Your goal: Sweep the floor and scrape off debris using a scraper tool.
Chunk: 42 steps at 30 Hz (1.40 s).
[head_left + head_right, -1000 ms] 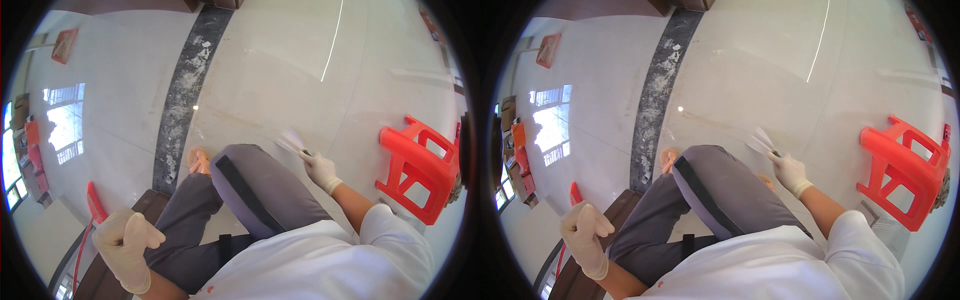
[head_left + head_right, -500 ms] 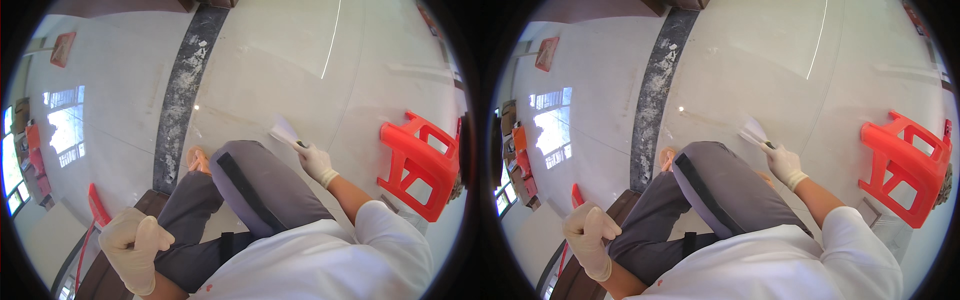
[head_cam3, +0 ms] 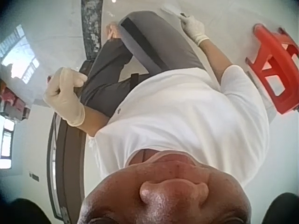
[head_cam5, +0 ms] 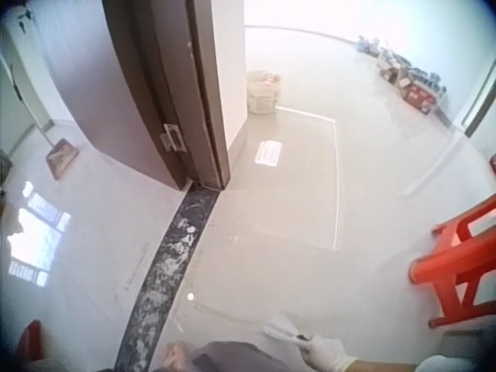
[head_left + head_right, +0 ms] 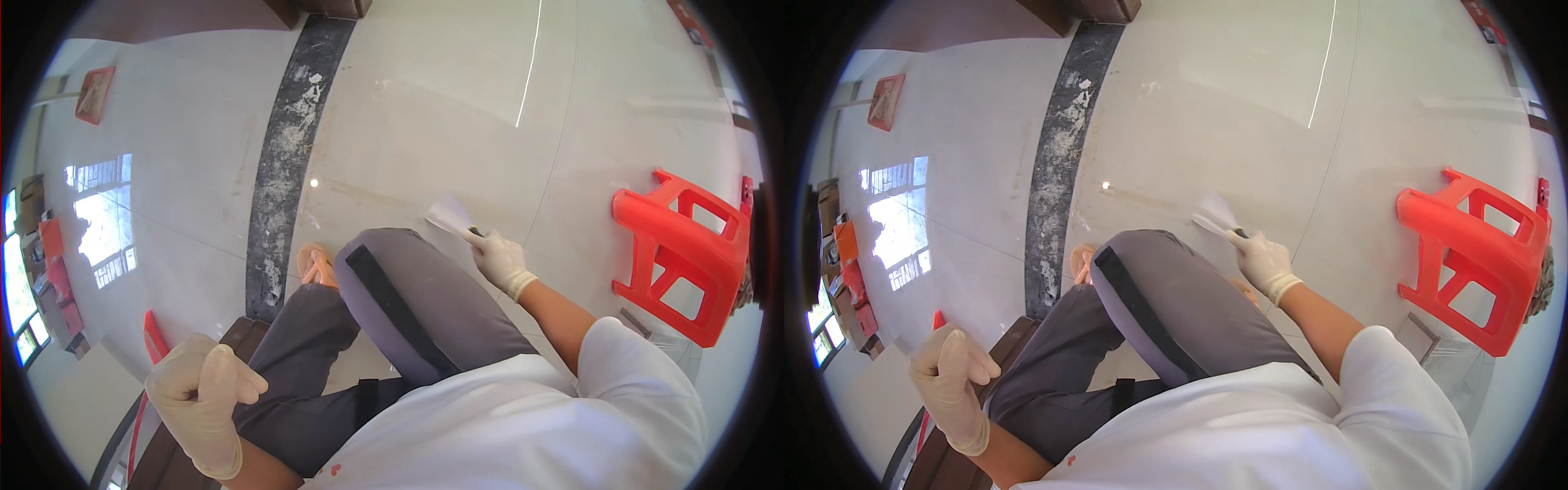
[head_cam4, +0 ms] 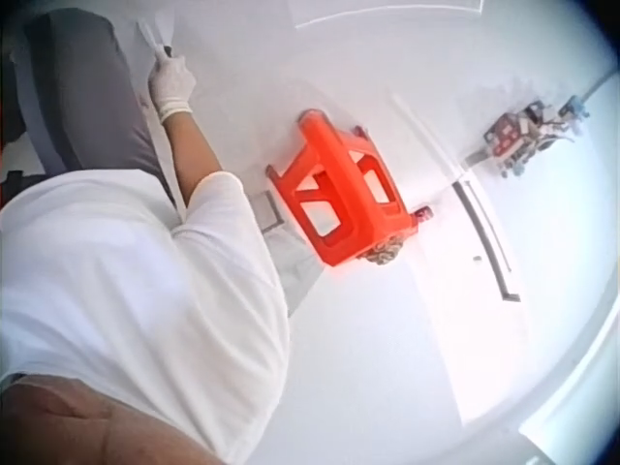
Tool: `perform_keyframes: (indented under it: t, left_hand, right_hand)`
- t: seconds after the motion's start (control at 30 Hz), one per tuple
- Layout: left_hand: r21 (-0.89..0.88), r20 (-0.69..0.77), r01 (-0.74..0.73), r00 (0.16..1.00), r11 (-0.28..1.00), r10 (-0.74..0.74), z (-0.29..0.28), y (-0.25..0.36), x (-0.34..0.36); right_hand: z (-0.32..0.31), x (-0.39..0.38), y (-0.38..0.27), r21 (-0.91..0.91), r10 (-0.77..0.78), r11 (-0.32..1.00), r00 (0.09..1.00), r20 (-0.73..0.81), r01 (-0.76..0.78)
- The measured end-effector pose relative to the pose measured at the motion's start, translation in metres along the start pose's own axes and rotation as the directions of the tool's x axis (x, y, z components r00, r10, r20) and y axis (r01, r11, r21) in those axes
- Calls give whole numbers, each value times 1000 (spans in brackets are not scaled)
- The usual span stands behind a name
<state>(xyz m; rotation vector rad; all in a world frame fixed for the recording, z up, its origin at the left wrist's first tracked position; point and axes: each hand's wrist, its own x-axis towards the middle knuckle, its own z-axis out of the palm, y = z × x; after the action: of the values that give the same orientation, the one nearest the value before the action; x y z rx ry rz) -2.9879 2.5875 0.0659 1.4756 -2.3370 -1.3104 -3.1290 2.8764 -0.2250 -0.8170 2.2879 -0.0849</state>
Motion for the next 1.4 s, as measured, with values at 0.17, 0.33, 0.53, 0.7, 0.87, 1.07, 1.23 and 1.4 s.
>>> perform_keyframes:
  t: [0.17, 0.33, 0.53, 0.7, 0.87, 1.07, 1.23, 1.4]
  left_hand:
    - [-18, -15, -32, 999, 999, 31, 0, -5, 0]
    - [15, 31, -75, 997, 997, 74, 5, -6, 2]
    - [-59, -3, -8, 1000, 998, 8, -7, -19, 13]
    - [-118, 37, 77, 997, 990, -73, -3, -37, 23]
    - [-109, 56, 88, 995, 990, -82, 5, -33, 20]
    - [-87, 39, 50, 998, 995, -47, -1, -34, 22]
    - [-24, 51, 11, 999, 1000, -10, 4, -19, 19]
    - [-40, 70, 1, 998, 999, 2, 1, -18, 15]
  right_hand:
    - [0, -14, 10, 24, 10, 1000, 1000, -4, -10]
    - [-5, 6, 0, 35, 45, 998, 999, -26, -44]
    - [-28, 19, -16, 237, -10, 971, 991, -131, 42]
    - [12, -44, 31, 218, -7, 976, 994, 114, -18]
    - [9, 9, -20, 221, -78, 972, 997, 7, 75]
    - [5, -25, 0, 108, -20, 994, 995, 99, 9]
    - [5, -3, -8, 122, -56, 992, 992, 113, 42]
    - [-4, -21, 1, 107, -6, 994, 981, 196, -16]
